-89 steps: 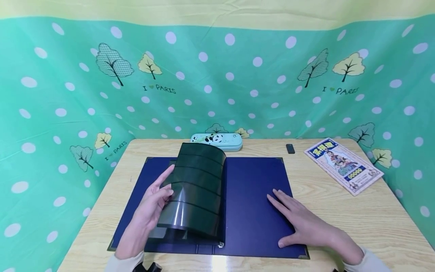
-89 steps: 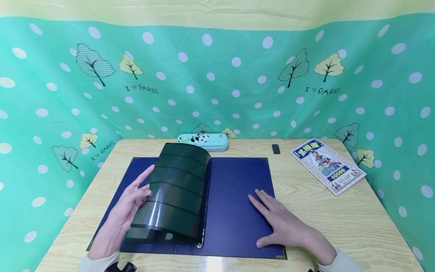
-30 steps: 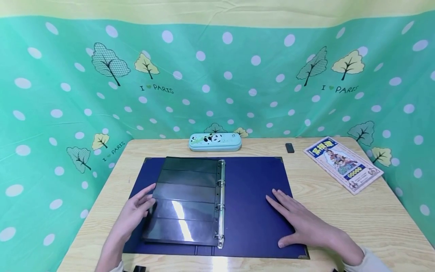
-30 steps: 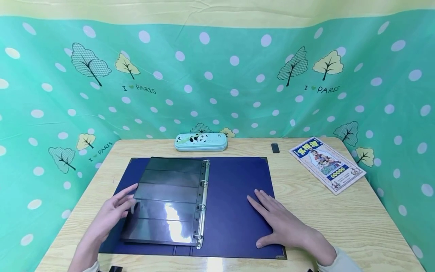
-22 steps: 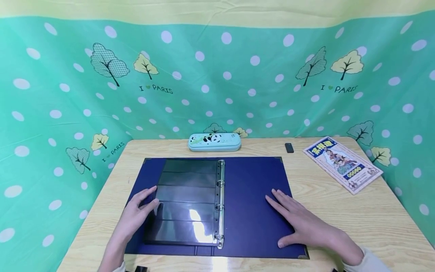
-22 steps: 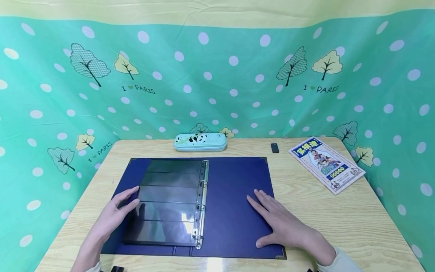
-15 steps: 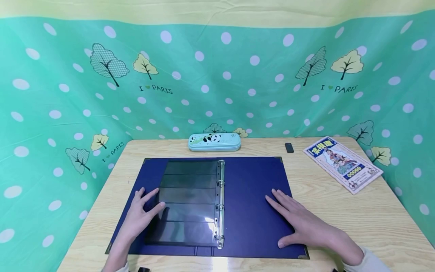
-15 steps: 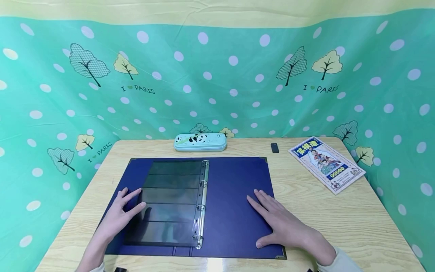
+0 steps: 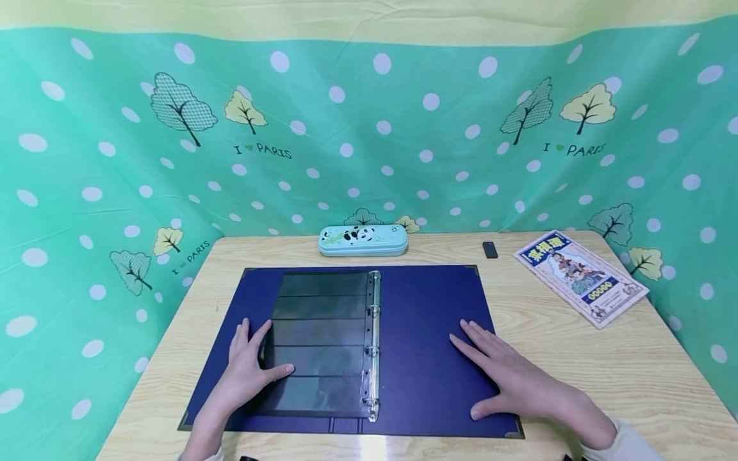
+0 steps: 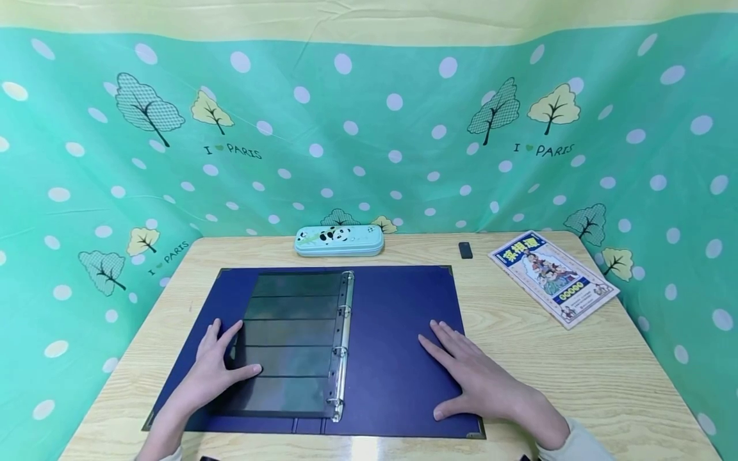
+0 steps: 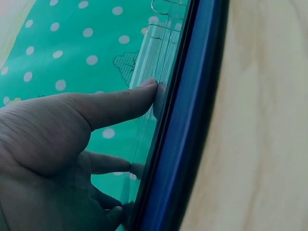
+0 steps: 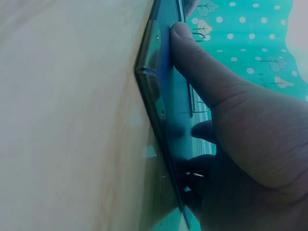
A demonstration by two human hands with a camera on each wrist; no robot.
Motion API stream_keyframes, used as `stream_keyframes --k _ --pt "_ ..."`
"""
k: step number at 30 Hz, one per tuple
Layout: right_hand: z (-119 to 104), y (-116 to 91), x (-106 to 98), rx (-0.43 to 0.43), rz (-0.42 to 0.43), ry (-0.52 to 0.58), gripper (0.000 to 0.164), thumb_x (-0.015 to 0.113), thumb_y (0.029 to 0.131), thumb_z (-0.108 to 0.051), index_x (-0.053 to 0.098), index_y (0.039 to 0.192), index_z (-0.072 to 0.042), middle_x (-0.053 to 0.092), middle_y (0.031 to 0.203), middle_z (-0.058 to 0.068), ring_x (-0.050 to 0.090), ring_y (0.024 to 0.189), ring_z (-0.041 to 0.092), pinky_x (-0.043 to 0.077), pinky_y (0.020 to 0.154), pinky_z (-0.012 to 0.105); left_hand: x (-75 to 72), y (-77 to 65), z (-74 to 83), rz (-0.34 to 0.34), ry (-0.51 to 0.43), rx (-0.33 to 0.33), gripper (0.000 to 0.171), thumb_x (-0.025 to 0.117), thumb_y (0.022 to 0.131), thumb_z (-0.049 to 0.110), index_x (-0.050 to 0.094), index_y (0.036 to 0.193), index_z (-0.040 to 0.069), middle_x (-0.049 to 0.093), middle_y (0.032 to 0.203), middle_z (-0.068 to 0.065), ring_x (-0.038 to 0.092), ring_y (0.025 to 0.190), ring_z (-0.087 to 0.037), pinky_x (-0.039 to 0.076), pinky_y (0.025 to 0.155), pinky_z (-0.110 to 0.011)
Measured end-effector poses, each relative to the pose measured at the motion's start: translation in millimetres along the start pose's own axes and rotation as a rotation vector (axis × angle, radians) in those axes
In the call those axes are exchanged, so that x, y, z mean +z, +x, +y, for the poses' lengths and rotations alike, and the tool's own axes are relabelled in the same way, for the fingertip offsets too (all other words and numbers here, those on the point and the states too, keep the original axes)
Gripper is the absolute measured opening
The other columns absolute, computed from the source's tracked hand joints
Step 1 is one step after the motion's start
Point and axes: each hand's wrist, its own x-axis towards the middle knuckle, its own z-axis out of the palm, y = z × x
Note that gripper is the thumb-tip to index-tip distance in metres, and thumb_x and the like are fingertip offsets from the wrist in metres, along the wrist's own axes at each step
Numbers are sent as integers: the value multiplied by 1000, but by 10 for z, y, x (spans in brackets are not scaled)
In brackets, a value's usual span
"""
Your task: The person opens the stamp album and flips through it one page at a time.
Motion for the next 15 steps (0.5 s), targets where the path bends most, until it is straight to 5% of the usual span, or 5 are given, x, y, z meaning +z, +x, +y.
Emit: stream_keyframes --k 15 --pt "25 12 4 2 -13 -17 116 75 86 -78 34 176 -18 17 183 25 21 163 57 35 119 79 -26 6 113 -48 44 -74 116 96 89 37 27 173 -2 -13 177 -41 -14 163 -63 12 122 -87"
